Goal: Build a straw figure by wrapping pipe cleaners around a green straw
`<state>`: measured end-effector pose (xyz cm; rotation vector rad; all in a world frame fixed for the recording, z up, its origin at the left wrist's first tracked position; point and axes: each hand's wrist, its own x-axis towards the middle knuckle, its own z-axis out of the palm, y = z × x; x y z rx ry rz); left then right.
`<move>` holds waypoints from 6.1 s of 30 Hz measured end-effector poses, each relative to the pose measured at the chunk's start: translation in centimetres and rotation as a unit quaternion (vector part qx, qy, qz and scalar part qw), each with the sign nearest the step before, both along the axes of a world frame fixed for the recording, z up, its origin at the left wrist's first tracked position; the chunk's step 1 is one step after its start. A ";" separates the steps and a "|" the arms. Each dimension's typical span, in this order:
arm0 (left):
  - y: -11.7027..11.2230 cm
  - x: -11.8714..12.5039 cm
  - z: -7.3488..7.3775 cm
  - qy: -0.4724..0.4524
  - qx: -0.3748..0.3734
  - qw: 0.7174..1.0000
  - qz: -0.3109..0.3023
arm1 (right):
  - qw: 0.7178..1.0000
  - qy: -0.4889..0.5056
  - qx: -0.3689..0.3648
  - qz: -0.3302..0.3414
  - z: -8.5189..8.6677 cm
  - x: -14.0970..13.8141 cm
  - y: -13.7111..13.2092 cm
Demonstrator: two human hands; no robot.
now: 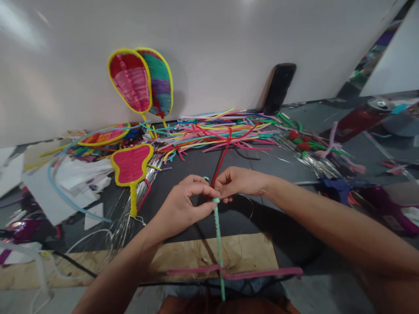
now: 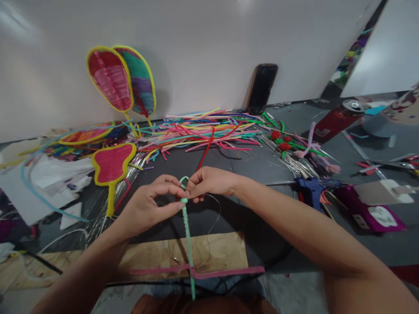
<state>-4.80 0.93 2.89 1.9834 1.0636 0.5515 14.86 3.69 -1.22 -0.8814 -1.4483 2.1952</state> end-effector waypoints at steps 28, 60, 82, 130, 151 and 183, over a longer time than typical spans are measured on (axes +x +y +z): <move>1.4 0.7 2.0 0.194 0.066 0.974 -0.095 | 0.996 0.005 0.063 0.067 0.2 1.7 -0.8; 1.1 -3.5 -2.3 -0.139 -0.369 0.916 -0.071 | 0.996 0.043 0.076 0.028 -0.4 1.9 -2.0; -6.3 -8.4 -3.7 -0.225 -0.345 0.902 0.130 | 0.963 -0.147 0.206 0.093 3.0 4.2 -0.9; -2.6 3.1 -4.6 -0.447 -0.383 0.792 0.164 | 0.931 0.057 0.124 -0.338 -2.1 -2.3 -6.2; -2.8 3.0 -6.0 -0.413 -0.411 0.791 0.186 | 0.916 0.062 0.018 -0.397 -2.8 -2.8 -6.6; -3.1 1.3 -5.2 -0.182 -0.442 0.877 0.051 | 0.883 0.096 0.118 -0.444 0.2 8.7 -2.8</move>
